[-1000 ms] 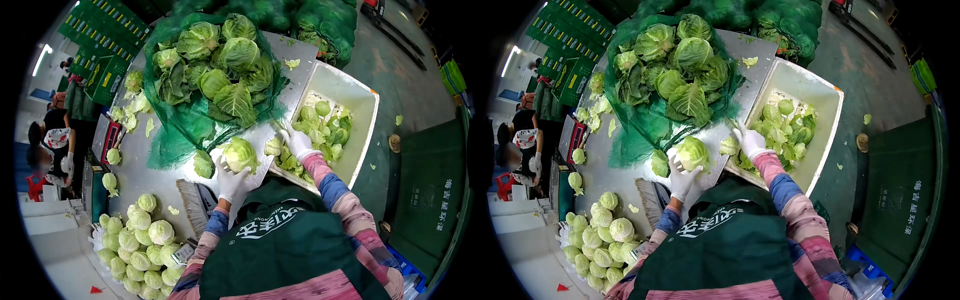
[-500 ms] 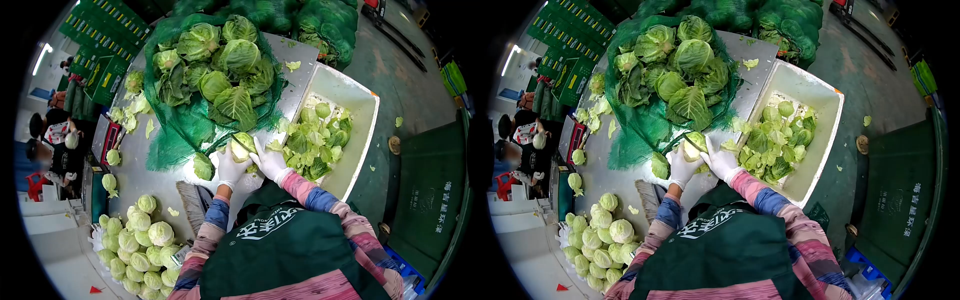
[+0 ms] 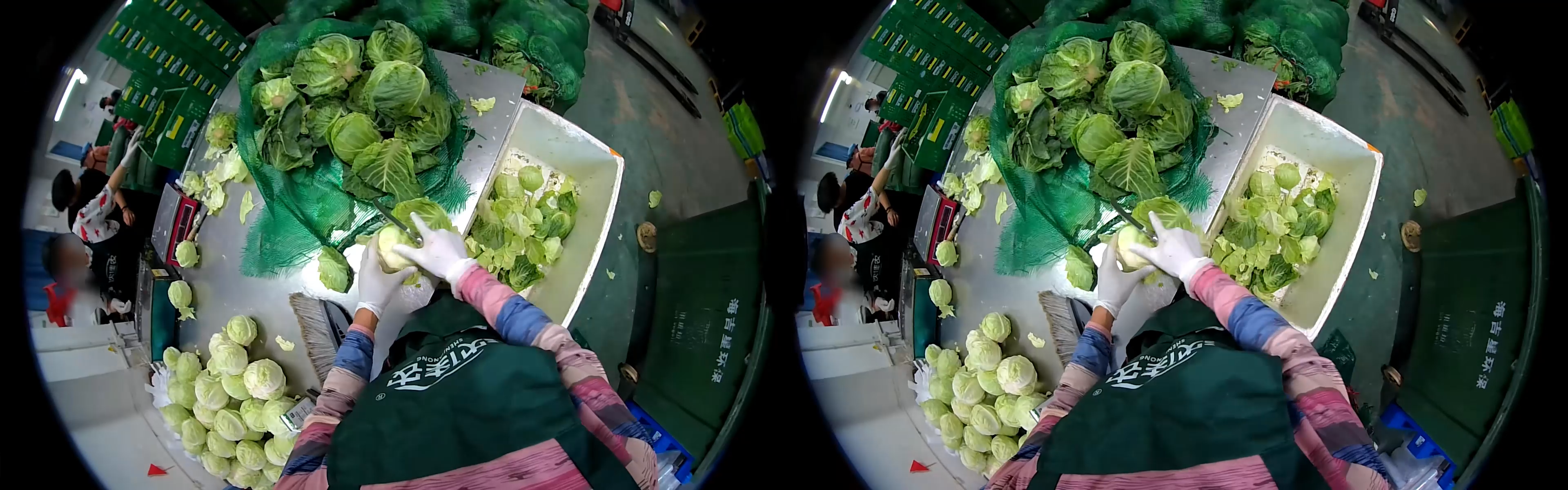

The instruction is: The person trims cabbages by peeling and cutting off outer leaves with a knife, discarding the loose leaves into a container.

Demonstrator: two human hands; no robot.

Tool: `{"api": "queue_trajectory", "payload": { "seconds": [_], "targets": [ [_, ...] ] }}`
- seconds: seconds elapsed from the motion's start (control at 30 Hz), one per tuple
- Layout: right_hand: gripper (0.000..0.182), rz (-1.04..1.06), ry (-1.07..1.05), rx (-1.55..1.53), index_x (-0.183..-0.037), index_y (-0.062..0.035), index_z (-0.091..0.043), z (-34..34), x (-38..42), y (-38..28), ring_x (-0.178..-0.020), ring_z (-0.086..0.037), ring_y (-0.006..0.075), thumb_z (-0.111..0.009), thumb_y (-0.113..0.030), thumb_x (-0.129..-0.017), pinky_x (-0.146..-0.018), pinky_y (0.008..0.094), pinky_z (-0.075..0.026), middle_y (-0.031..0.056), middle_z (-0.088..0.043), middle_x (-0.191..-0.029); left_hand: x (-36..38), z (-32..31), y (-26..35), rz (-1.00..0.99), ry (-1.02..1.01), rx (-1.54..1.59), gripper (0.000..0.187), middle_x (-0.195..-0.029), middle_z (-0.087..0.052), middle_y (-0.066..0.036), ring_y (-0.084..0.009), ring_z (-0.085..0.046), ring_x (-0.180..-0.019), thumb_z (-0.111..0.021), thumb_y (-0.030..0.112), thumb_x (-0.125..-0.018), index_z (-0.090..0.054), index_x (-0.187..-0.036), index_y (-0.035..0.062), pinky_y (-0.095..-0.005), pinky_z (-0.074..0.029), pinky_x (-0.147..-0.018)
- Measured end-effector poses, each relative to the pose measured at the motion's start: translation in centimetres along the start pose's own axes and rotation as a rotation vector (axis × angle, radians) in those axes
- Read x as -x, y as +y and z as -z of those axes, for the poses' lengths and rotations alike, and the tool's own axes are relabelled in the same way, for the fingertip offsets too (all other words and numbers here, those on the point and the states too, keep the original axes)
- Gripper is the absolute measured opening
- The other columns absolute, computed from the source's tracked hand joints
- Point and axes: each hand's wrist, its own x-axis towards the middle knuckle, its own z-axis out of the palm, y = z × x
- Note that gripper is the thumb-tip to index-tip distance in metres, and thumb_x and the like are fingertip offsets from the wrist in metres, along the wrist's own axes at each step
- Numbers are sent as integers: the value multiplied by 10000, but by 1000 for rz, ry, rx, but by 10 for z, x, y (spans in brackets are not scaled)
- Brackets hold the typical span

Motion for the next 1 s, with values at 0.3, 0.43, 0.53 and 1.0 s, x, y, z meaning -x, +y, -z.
{"api": "queue_trajectory", "payload": {
  "seconds": [0.3, 0.43, 0.53, 1.0],
  "targets": [
    [379, -121, 68, -56, -1048, -88, -644, -43, -32, 77, -824, -649, 348, -563, -409, -864, -734, 424, -517, 175, -677, -889, 19, 15, -21, 89, -123, 221, 981, -1312, -501, -151, -222, -592, -1083, -865, 95, -600, -304, -1402, 33, -333, -549, -837],
    [533, -108, 75, -273, -1213, -60, -571, -46, -9, 65, -870, -640, 360, -532, -477, -882, -774, 412, -504, 225, -657, -941, 18, 7, 7, 204, -43, 345, 1042, -1260, -525, -195, -244, -598, -1077, -865, 110, -612, -231, -1435, 27, -322, -537, -845],
    [648, -96, 2, -398, -1372, -60, -425, -34, 3, 41, -887, -621, 400, -412, -529, -925, -801, 432, -478, 254, -645, -940, 9, 6, 28, 191, -54, 259, 1053, -1250, -503, -221, -323, -560, -1109, -881, 170, -586, -260, -1423, 17, -344, -488, -911],
    [663, 91, -27, 57, -1471, -135, -213, -6, 0, 33, -668, -607, 417, -384, -513, -953, -632, 470, -477, 239, -625, -720, -45, 4, 22, -147, -205, -284, 1008, -1285, -477, -232, -379, -459, -1134, -875, 356, -502, -416, -1305, -45, -420, -369, -1003]
  ]
}}
